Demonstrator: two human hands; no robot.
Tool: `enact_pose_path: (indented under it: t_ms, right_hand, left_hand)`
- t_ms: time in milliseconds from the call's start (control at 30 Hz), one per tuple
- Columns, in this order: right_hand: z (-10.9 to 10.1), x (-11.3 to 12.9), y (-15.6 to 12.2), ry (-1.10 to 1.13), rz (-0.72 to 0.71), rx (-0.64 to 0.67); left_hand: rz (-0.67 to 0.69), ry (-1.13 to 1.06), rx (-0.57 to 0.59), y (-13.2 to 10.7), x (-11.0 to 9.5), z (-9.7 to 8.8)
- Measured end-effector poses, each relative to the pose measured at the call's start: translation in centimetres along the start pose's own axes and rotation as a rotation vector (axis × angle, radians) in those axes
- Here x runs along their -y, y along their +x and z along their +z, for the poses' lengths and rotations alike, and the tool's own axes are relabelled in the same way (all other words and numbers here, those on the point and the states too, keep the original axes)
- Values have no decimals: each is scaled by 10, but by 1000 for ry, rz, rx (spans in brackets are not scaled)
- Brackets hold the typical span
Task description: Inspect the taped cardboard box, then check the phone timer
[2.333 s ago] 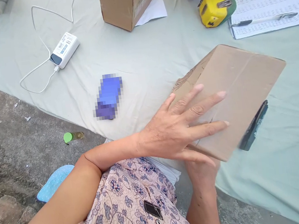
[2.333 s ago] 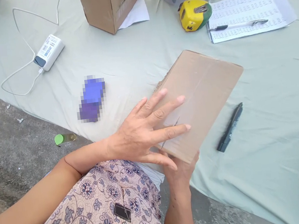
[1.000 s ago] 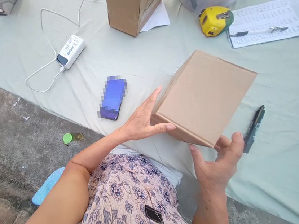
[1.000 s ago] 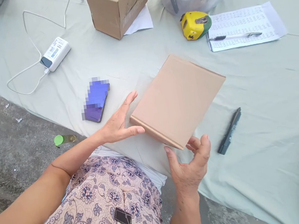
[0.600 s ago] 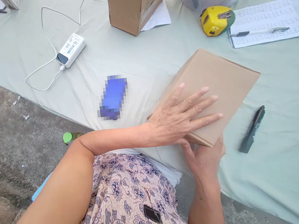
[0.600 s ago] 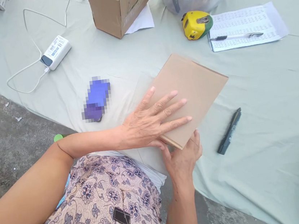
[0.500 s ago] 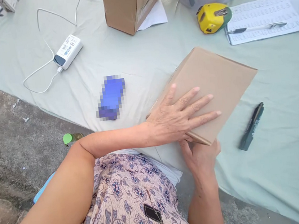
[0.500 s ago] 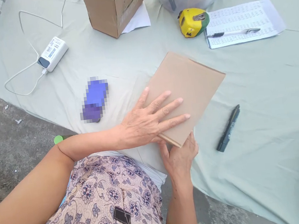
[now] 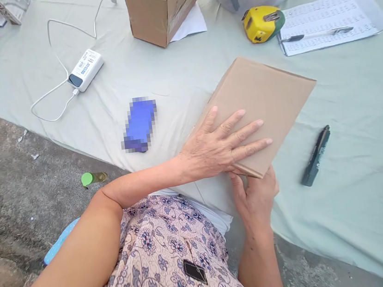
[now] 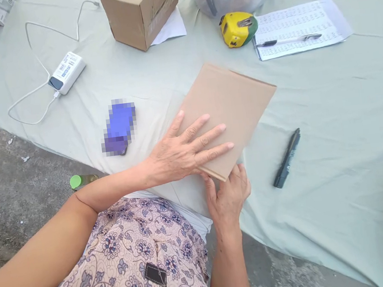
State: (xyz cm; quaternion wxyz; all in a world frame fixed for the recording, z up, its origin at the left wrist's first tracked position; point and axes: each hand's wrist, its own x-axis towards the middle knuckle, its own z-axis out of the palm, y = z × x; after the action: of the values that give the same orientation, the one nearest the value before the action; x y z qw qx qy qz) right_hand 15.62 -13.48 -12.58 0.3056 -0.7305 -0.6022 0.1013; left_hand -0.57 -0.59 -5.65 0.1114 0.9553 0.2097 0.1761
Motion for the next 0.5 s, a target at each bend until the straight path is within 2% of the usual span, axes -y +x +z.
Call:
enact_pose_path:
  t_ms: [100,233,300,400,500]
  right_hand:
    - [-5,6,-2,84,11,-73]
    - [-13,12,-2,188,-19,-226]
    - [-18,14,1,200,-66,-254]
    - [-23,17,6,148,-88,-246]
    - [-26,18,9,174,-111,-233]
  left_hand:
    - [-1,-153,-39,1,3,-2]
    - [2,-275,-105,-4,2,-14]
    - [-114,-305,-174,-11,1,-20]
    - [-393,-329,-286,-23,5,-22]
    - [-588,-497,-289,-35,10,-17]
